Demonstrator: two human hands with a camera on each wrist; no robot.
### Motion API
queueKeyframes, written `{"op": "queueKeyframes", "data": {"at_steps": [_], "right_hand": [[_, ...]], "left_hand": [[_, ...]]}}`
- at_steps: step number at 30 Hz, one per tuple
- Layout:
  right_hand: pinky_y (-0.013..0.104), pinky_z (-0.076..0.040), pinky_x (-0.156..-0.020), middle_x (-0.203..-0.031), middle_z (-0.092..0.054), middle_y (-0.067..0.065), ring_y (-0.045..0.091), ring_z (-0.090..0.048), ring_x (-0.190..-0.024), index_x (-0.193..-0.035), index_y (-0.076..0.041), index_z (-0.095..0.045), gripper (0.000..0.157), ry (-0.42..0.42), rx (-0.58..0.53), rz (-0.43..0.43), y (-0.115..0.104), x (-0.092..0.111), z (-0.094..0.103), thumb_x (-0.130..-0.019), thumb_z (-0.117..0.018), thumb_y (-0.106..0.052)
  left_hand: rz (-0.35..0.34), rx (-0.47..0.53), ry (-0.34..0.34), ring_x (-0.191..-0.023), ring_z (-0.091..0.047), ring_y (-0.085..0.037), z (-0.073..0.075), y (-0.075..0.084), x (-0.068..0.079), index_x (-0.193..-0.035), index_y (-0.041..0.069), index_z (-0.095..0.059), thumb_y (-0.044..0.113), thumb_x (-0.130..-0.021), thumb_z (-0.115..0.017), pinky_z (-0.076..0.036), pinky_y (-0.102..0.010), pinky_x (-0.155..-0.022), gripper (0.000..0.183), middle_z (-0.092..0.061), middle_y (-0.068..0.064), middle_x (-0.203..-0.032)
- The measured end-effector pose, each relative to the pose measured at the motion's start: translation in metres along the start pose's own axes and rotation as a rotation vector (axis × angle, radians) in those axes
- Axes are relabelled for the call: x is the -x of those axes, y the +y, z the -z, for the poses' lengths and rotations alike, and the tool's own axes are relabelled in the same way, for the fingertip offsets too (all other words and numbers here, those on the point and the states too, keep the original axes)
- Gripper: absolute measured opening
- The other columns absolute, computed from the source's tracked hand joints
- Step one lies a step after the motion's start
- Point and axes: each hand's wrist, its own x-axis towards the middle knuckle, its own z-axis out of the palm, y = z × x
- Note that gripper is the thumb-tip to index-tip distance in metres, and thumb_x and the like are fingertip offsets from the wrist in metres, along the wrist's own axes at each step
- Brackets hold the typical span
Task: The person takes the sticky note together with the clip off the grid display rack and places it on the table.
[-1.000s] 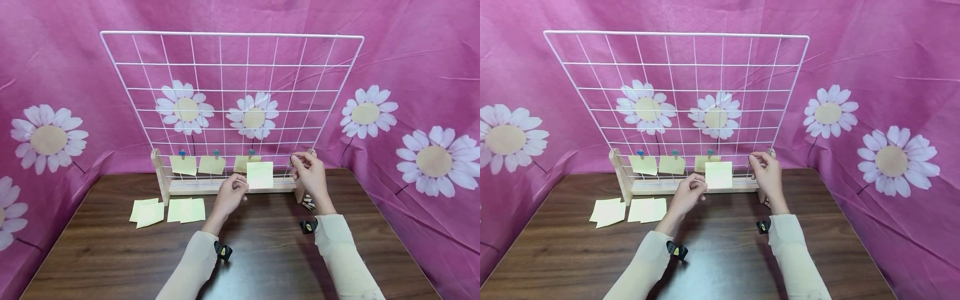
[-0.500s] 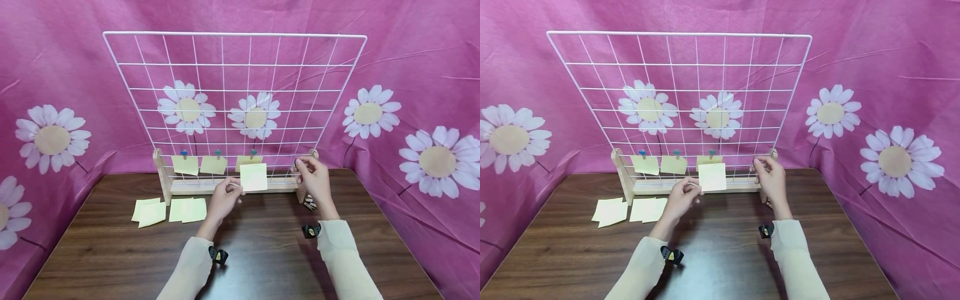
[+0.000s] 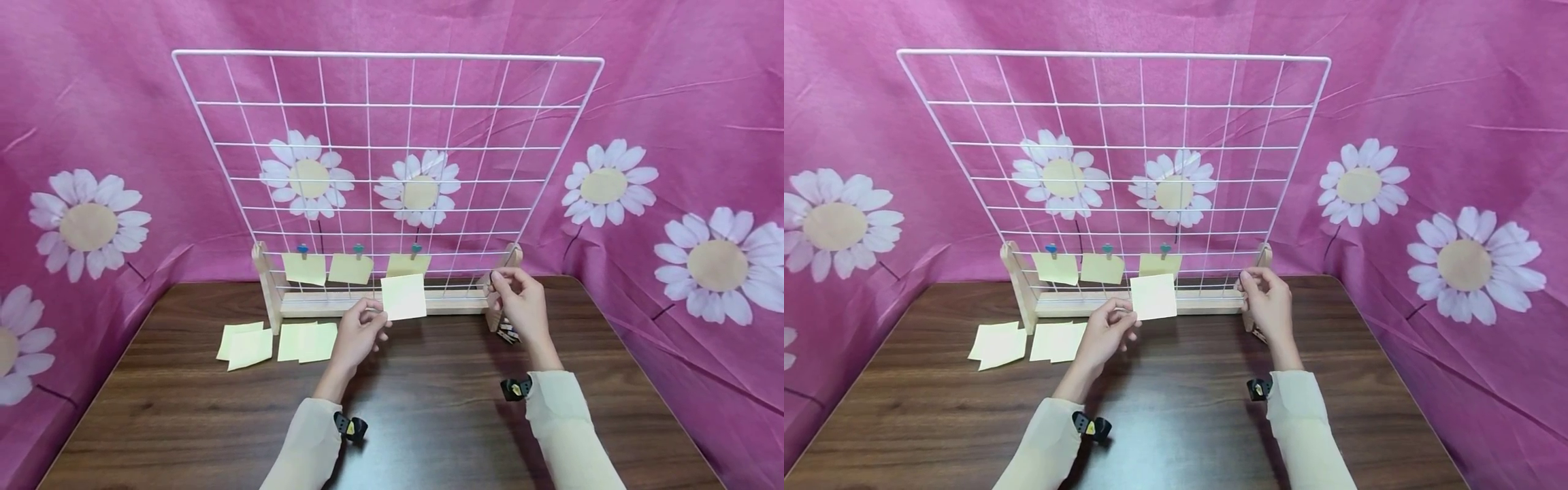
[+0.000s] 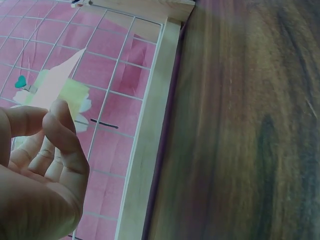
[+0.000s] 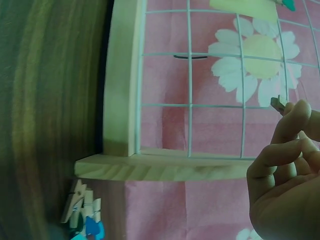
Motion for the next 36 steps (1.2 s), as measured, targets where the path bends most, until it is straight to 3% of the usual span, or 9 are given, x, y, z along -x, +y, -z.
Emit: {"op": "queueKeyframes", "data": {"at_steps": [5,13,21,26,36], "right_hand": [[0.022,-0.047,-0.045,-0.075,-0.067,0.005,0.009,-0.054,-0.045,-0.110,0.012,-0.064,0.022,-0.007,0.036,-0.038,0.001,0.004,0.006,-0.101,-0.062,-0.008],[0.019,-0.046,-0.046,-0.077,-0.066,0.012,0.007,-0.053,-0.043,-0.107,0.016,-0.063,0.018,0.026,0.097,-0.056,-0.024,0.013,0.009,-0.099,-0.061,0.000],[0.019,-0.046,-0.047,-0.074,-0.061,-0.008,0.007,-0.053,-0.044,-0.112,0.010,-0.065,0.025,0.048,0.115,-0.104,0.015,0.010,0.017,-0.099,-0.066,-0.012],[0.021,-0.051,-0.048,-0.077,-0.060,-0.007,0.007,-0.055,-0.046,-0.108,0.007,-0.066,0.024,0.088,0.116,-0.112,0.025,0.013,0.021,-0.098,-0.068,-0.014],[0.021,-0.046,-0.045,-0.076,-0.059,-0.009,0.007,-0.056,-0.045,-0.112,0.006,-0.065,0.028,0.106,0.125,-0.175,0.031,0.018,0.029,-0.098,-0.070,-0.018]], "left_hand": [[-0.004,0.000,-0.003,-0.063,-0.064,-0.016,0.003,-0.002,0.001,-0.111,0.001,-0.060,0.005,-0.097,-0.062,-0.050,-0.026,-0.049,0.015,-0.071,-0.026,-0.097],[0.008,-0.001,0.022,-0.063,-0.065,-0.016,0.010,-0.005,0.003,-0.111,0.001,-0.061,0.006,-0.098,-0.062,-0.049,-0.025,-0.049,0.014,-0.073,-0.015,-0.089],[0.035,0.009,0.047,-0.061,-0.064,-0.015,0.021,-0.013,0.012,-0.111,-0.001,-0.060,0.005,-0.098,-0.062,-0.049,-0.024,-0.047,0.015,-0.071,-0.025,-0.095],[0.044,0.006,0.061,-0.061,-0.063,-0.015,0.027,-0.016,0.014,-0.110,-0.001,-0.061,0.004,-0.097,-0.063,-0.049,-0.024,-0.046,0.014,-0.071,-0.026,-0.096],[0.062,0.001,0.093,-0.062,-0.063,-0.014,0.034,-0.018,0.018,-0.114,-0.004,-0.060,0.006,-0.098,-0.064,-0.048,-0.024,-0.048,0.019,-0.072,-0.021,-0.093]]}}
